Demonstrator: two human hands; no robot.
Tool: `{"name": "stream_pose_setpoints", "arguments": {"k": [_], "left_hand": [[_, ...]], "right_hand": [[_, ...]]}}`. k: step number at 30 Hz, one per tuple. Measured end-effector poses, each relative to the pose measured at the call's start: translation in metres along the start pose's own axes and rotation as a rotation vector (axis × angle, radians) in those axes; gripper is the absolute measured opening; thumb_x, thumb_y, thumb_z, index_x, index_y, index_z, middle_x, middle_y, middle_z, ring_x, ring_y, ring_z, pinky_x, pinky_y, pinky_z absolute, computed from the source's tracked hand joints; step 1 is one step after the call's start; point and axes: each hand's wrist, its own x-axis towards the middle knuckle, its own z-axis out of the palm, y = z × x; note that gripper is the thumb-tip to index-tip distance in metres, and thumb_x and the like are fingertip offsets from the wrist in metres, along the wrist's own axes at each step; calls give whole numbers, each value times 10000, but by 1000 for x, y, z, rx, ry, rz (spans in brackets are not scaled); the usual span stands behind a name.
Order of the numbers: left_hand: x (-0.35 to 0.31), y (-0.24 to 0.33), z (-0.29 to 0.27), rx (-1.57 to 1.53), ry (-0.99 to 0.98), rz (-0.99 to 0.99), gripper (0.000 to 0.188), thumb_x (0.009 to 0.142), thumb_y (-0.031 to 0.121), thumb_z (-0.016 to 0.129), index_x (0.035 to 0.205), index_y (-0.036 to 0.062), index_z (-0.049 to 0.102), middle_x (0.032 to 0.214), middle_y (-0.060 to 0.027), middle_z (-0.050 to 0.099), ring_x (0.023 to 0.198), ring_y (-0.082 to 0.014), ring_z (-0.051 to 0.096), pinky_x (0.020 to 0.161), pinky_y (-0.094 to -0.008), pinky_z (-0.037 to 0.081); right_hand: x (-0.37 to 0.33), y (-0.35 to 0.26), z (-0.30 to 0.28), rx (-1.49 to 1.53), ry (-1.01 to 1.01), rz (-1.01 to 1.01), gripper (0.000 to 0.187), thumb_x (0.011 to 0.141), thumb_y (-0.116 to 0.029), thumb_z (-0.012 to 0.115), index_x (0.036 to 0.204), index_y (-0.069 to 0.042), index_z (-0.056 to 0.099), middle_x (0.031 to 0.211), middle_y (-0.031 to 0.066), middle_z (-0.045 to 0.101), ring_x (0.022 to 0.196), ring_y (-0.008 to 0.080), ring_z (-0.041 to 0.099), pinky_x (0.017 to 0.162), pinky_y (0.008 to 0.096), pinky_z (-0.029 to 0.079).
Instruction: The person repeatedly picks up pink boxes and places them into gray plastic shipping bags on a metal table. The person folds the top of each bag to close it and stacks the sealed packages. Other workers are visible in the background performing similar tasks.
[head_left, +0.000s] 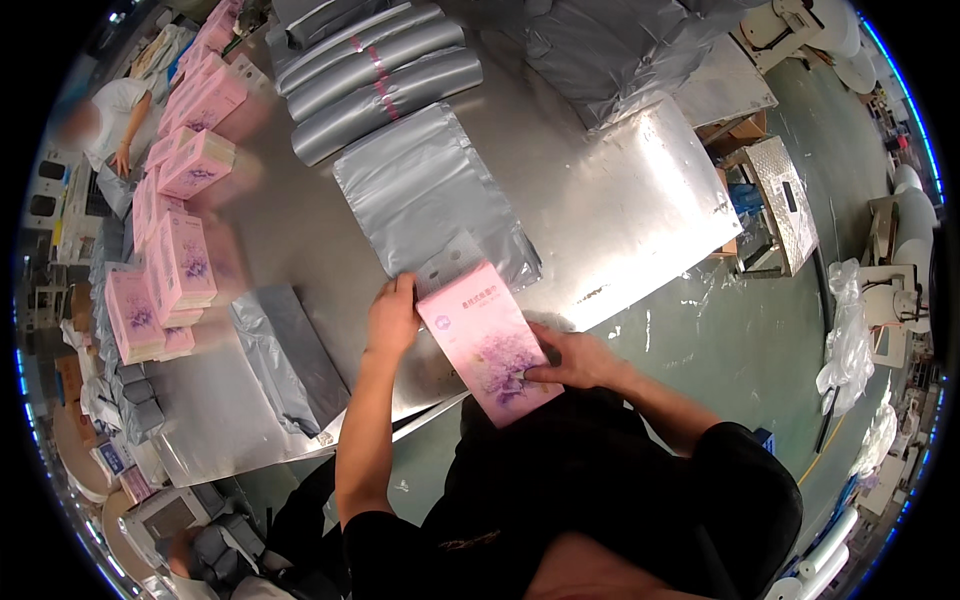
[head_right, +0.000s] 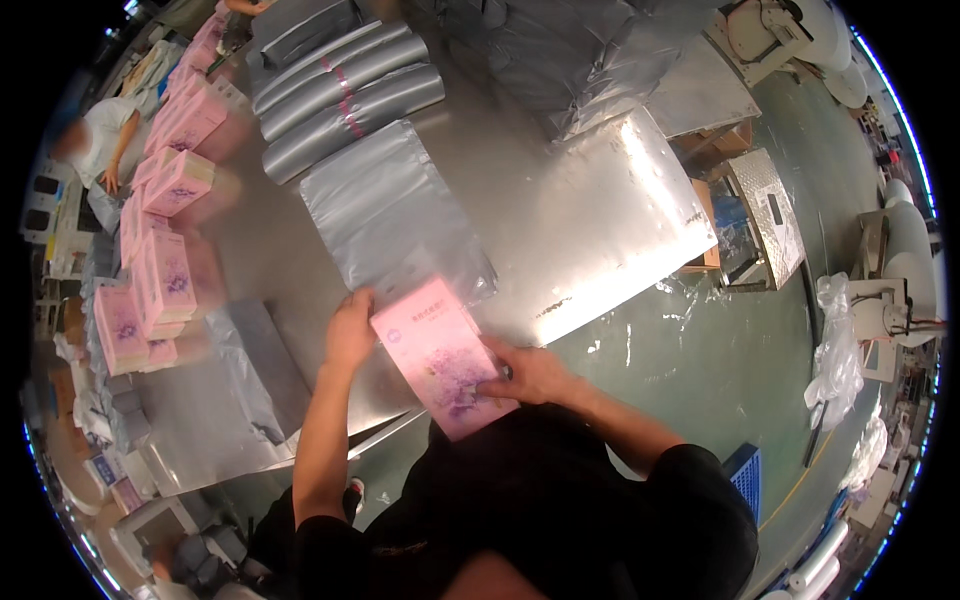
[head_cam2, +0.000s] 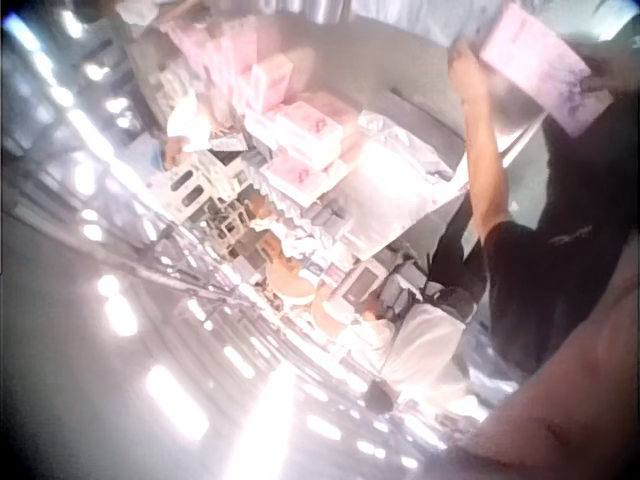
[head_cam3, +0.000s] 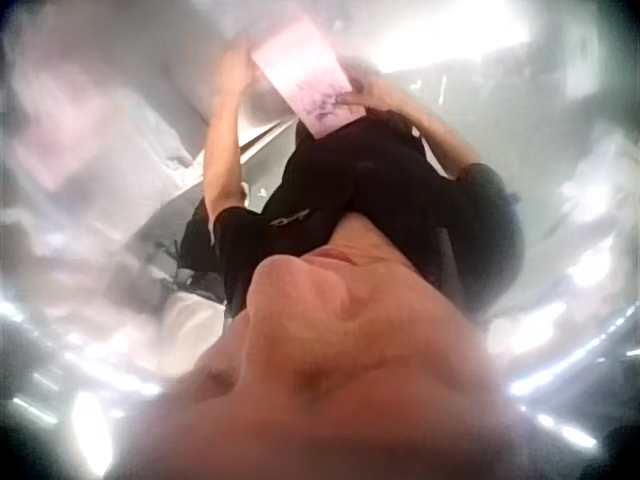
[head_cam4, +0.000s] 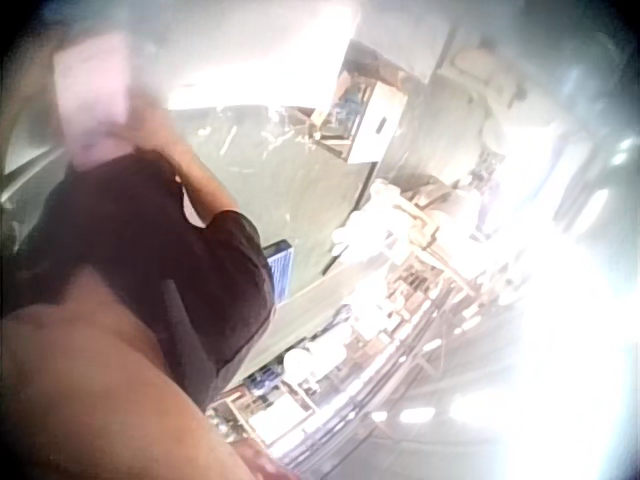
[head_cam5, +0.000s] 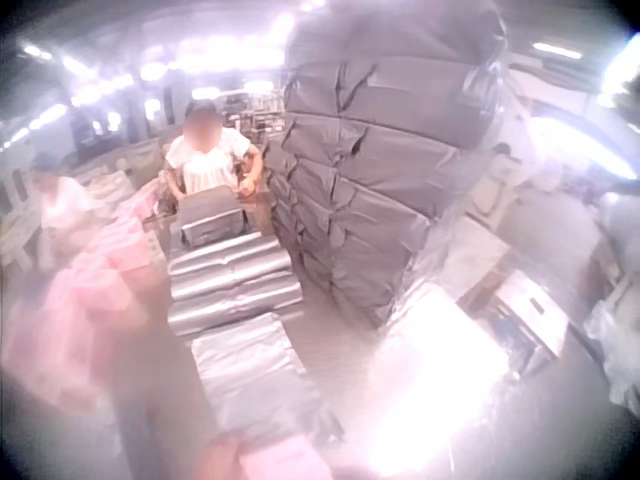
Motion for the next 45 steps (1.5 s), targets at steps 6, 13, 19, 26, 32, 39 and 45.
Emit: {"name": "stream_pose_setpoints", "arguments": {"k": [6, 13, 19, 26, 32, 39, 45], "left_hand": [[10, -2, -10, 105, 25, 156, 209, 780, 51, 713, 984, 80, 672, 897, -120, 668, 884, -364, 673, 769, -457, 555], [10, 3, -11, -422, 143, -323, 128, 849, 51, 722, 977, 48, 712, 867, -124, 687, 755, -286, 682, 700, -397, 551], [-43, 37, -18, -252, 438, -55, 135, 854, 16, 716, 985, 36, 685, 961, -135, 695, 808, -322, 685, 732, -403, 563], [-53, 39, -1, -274, 459, 16, 201, 850, -15, 692, 1033, 24, 621, 1085, -157, 670, 914, -376, 667, 788, -421, 555], [-23, 20, 15, -318, 221, -397, 262, 862, 121, 704, 1079, 53, 573, 1029, -210, 677, 914, -435, 655, 781, -533, 510], [-126, 55, 34, -709, 48, -411, 164, 848, 50, 709, 955, 20, 590, 891, -117, 698, 843, -266, 714, 718, -407, 554], [-81, 48, 49, -1204, 255, -736, 166, 931, 80, 699, 998, 10, 565, 718, -67, 647, 629, -152, 678, 568, -301, 532]], "right_hand": [[35, -2, -61, -163, 168, -95, 615, 869, -527, 744, 1356, -168, 637, 1007, 147, 734, 942, 350, 703, 843, 439, 557], [142, -25, -78, -803, 790, -807, 228, 804, -202, 758, 1013, -138, 696, 844, 42, 617, 812, 236, 641, 709, 360, 525], [120, -12, -57, -671, 930, -930, 197, 807, -138, 713, 984, -87, 645, 866, 44, 645, 829, 238, 645, 756, 373, 518], [139, 0, -39, -670, 840, -942, 223, 805, -131, 673, 1013, -68, 620, 956, 82, 689, 918, 251, 660, 829, 388, 508], [158, -11, -42, -586, 735, -741, 207, 792, -120, 687, 954, -60, 574, 889, 130, 642, 909, 334, 618, 815, 439, 504], [47, 35, -3, -76, 131, -288, 199, 864, -95, 729, 1036, -39, 648, 978, 145, 728, 970, 276, 711, 876, 385, 550], [70, 24, -8, 120, 465, -224, 239, 882, -163, 786, 964, -41, 597, 827, 64, 681, 703, 167, 660, 670, 331, 554]]}}
